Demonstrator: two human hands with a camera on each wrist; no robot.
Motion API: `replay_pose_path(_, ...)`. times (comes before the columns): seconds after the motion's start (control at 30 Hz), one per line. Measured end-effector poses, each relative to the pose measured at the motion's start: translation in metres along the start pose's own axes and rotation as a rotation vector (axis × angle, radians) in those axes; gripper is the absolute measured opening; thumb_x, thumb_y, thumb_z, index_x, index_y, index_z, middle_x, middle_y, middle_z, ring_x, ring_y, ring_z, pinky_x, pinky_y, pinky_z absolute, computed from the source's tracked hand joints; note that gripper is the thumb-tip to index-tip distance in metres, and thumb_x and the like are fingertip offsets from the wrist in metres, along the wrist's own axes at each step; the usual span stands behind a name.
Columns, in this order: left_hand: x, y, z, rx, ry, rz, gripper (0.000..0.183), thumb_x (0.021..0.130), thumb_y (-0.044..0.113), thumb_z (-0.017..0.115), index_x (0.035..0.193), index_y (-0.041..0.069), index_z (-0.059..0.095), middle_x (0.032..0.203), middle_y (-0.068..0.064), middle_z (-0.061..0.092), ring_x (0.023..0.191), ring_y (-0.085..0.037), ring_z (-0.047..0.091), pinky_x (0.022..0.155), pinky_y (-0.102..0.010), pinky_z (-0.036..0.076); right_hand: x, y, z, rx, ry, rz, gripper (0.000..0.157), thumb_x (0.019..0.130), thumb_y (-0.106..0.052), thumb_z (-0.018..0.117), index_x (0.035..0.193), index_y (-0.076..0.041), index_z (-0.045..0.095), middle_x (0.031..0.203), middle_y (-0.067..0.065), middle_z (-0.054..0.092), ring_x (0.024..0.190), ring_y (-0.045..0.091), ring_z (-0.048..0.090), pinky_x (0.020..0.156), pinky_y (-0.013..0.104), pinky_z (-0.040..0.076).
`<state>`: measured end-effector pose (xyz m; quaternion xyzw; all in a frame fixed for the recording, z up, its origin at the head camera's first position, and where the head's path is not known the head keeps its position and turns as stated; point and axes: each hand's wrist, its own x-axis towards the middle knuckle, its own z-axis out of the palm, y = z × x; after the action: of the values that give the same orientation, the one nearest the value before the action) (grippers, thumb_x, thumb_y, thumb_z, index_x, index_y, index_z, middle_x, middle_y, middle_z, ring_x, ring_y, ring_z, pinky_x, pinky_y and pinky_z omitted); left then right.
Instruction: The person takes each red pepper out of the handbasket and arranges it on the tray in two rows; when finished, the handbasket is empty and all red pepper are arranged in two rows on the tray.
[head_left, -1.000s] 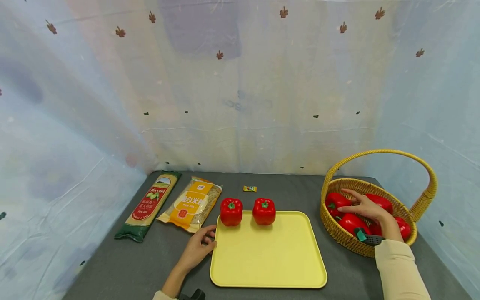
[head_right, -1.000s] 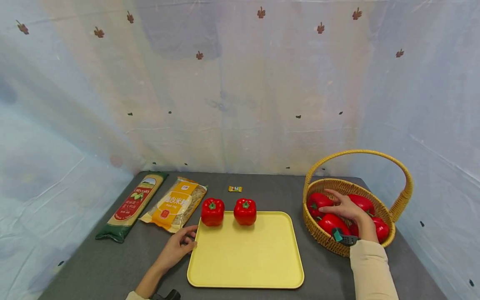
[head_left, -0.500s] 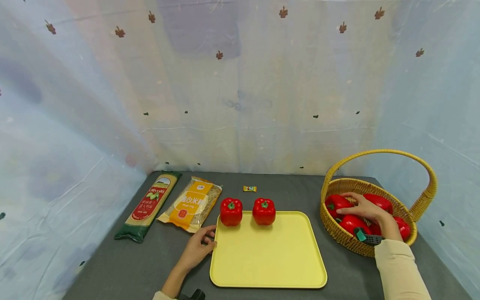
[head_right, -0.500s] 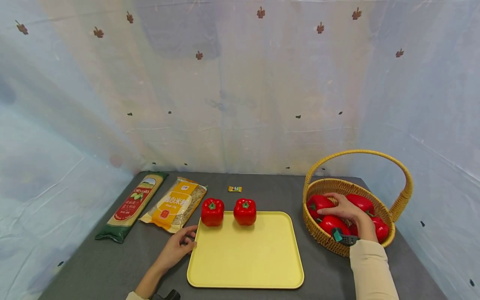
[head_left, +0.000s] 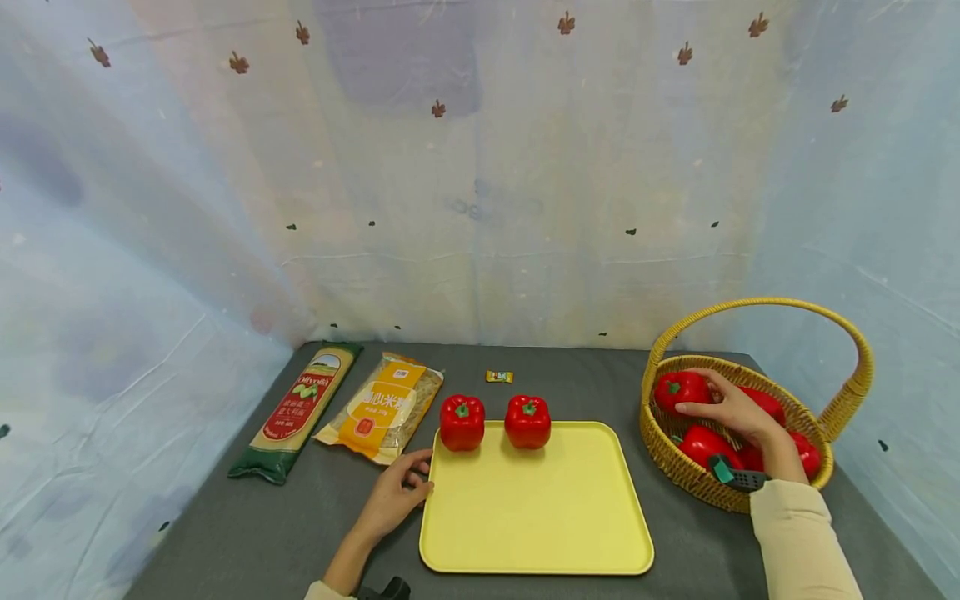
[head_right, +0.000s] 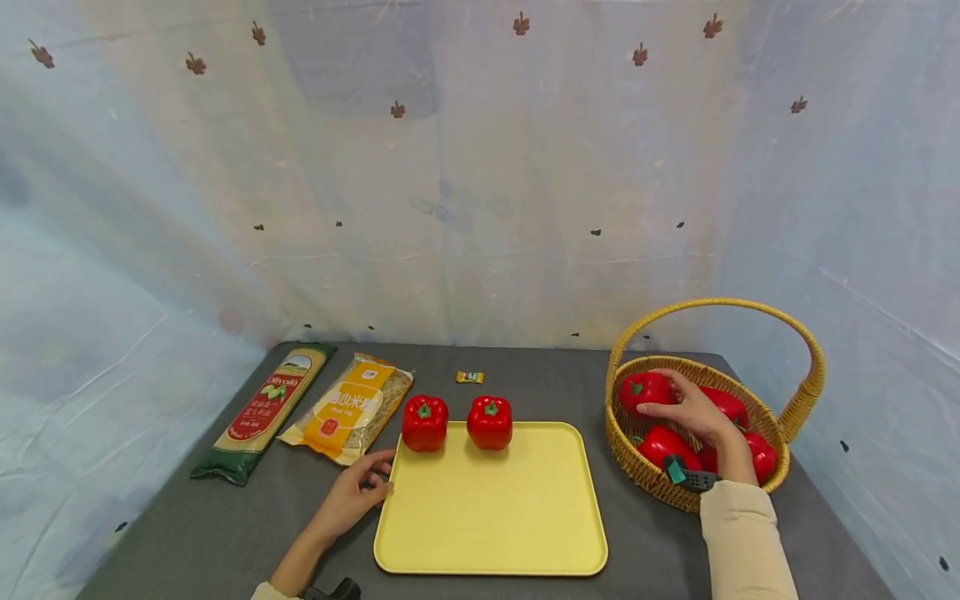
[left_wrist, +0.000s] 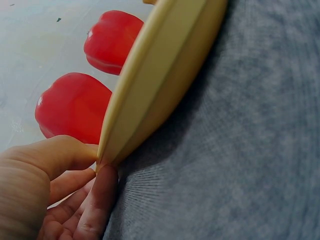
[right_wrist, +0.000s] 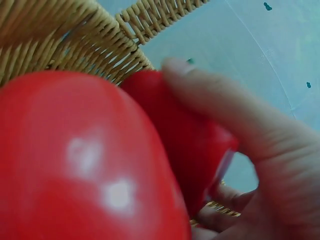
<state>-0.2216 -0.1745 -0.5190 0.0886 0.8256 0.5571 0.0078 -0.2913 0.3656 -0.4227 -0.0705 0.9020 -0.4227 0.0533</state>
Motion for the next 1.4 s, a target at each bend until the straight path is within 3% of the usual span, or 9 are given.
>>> replay_pose_path(0.2, 0.000, -0.001, -0.001, -0.022, -0.008, -0.003, 0.048, 0.082, 0.006, 0.069, 0.127, 0.002, 0.053, 0.101, -0.012, 0.053, 0.069, -0.013, 0.054, 0.054, -0.027, 0.051, -0.004, -0.011, -0.006, 0.007, 0.070, -0.014, 0.078, 0.087, -0.036, 0.064, 0.144, -0.004, 0.021, 0.130, 0.025, 0.038, 0.110, 0.037, 0.040, 0.084, 0.048, 0.046)
replay_pose_path(0.4, 0.000, -0.001, 0.000, -0.005, -0.002, 0.006, 0.047, 0.082, 0.005, 0.068, 0.126, 0.003, 0.054, 0.100, -0.011, 0.054, 0.070, -0.012, 0.055, 0.054, -0.027, 0.051, -0.010, -0.022, -0.012, -0.033, 0.115, -0.035, 0.073, 0.088, -0.036, 0.062, 0.141, -0.002, 0.025, 0.128, 0.025, 0.042, 0.113, 0.039, 0.043, 0.080, 0.035, 0.048)
replay_pose_path(0.6, 0.000, 0.000, 0.000, 0.012, 0.003, 0.007, 0.046, 0.082, 0.004, 0.068, 0.126, 0.003, 0.054, 0.100, -0.010, 0.054, 0.070, -0.012, 0.055, 0.054, -0.026, 0.051, -0.023, -0.033, -0.016, -0.049, 0.106, -0.013, 0.076, 0.089, -0.039, 0.061, 0.141, 0.000, 0.022, 0.132, 0.030, 0.037, 0.118, 0.045, 0.037, 0.087, 0.053, 0.046)
replay_pose_path(0.67, 0.000, -0.001, 0.000, 0.014, 0.002, 0.007, 0.046, 0.082, 0.004, 0.068, 0.126, 0.003, 0.054, 0.100, -0.010, 0.054, 0.071, -0.012, 0.055, 0.054, -0.026, 0.051, -0.028, -0.036, -0.017, -0.048, 0.106, -0.014, 0.076, 0.089, -0.038, 0.060, 0.141, 0.001, 0.021, 0.133, 0.029, 0.038, 0.119, 0.044, 0.037, 0.087, 0.051, 0.046)
replay_pose_path(0.73, 0.000, -0.001, 0.000, 0.010, -0.001, 0.004, 0.046, 0.082, 0.004, 0.068, 0.126, 0.003, 0.053, 0.100, -0.010, 0.054, 0.071, -0.012, 0.055, 0.054, -0.026, 0.051, -0.034, -0.038, -0.019, -0.036, 0.108, -0.036, 0.071, 0.090, -0.034, 0.060, 0.140, 0.000, 0.022, 0.131, 0.025, 0.040, 0.118, 0.038, 0.040, 0.084, 0.041, 0.049)
replay_pose_path(0.83, 0.001, -0.001, 0.000, 0.004, -0.002, 0.004, 0.046, 0.082, 0.004, 0.068, 0.126, 0.003, 0.054, 0.100, -0.011, 0.054, 0.071, -0.012, 0.055, 0.054, -0.026, 0.051, -0.044, -0.040, -0.019, 0.029, 0.106, -0.106, 0.058, 0.091, -0.024, 0.060, 0.136, -0.007, 0.028, 0.124, 0.007, 0.048, 0.111, 0.016, 0.049, 0.077, 0.027, 0.050)
replay_pose_path(0.97, 0.001, -0.001, 0.000, -0.001, -0.001, 0.000, 0.046, 0.082, 0.004, 0.068, 0.126, 0.002, 0.053, 0.100, -0.011, 0.054, 0.070, -0.013, 0.055, 0.053, -0.027, 0.051, -0.056, -0.043, -0.017, 0.149, 0.078, -0.184, 0.049, 0.091, -0.013, 0.057, 0.132, -0.021, 0.031, 0.114, -0.013, 0.050, 0.099, -0.004, 0.052, 0.073, 0.026, 0.052)
replay_pose_path(1.13, 0.001, -0.001, 0.000, -0.009, -0.002, -0.004, 0.047, 0.083, 0.005, 0.068, 0.127, 0.002, 0.053, 0.101, -0.011, 0.054, 0.071, -0.013, 0.054, 0.054, -0.027, 0.052, -0.068, -0.050, -0.014, 0.194, 0.081, -0.237, 0.055, 0.090, -0.008, 0.056, 0.133, -0.029, 0.030, 0.115, -0.015, 0.048, 0.098, -0.003, 0.053, 0.070, 0.029, 0.054)
replay_pose_path(1.4, 0.000, -0.001, 0.000, 0.002, -0.007, 0.006, 0.046, 0.082, 0.004, 0.067, 0.126, 0.002, 0.053, 0.100, -0.011, 0.053, 0.071, -0.013, 0.055, 0.054, -0.027, 0.052, -0.073, -0.070, 0.005, 0.318, 0.026, -0.458, 0.061, 0.085, 0.012, 0.053, 0.136, -0.013, 0.032, 0.122, -0.007, 0.048, 0.106, 0.002, 0.054, 0.076, 0.022, 0.053)
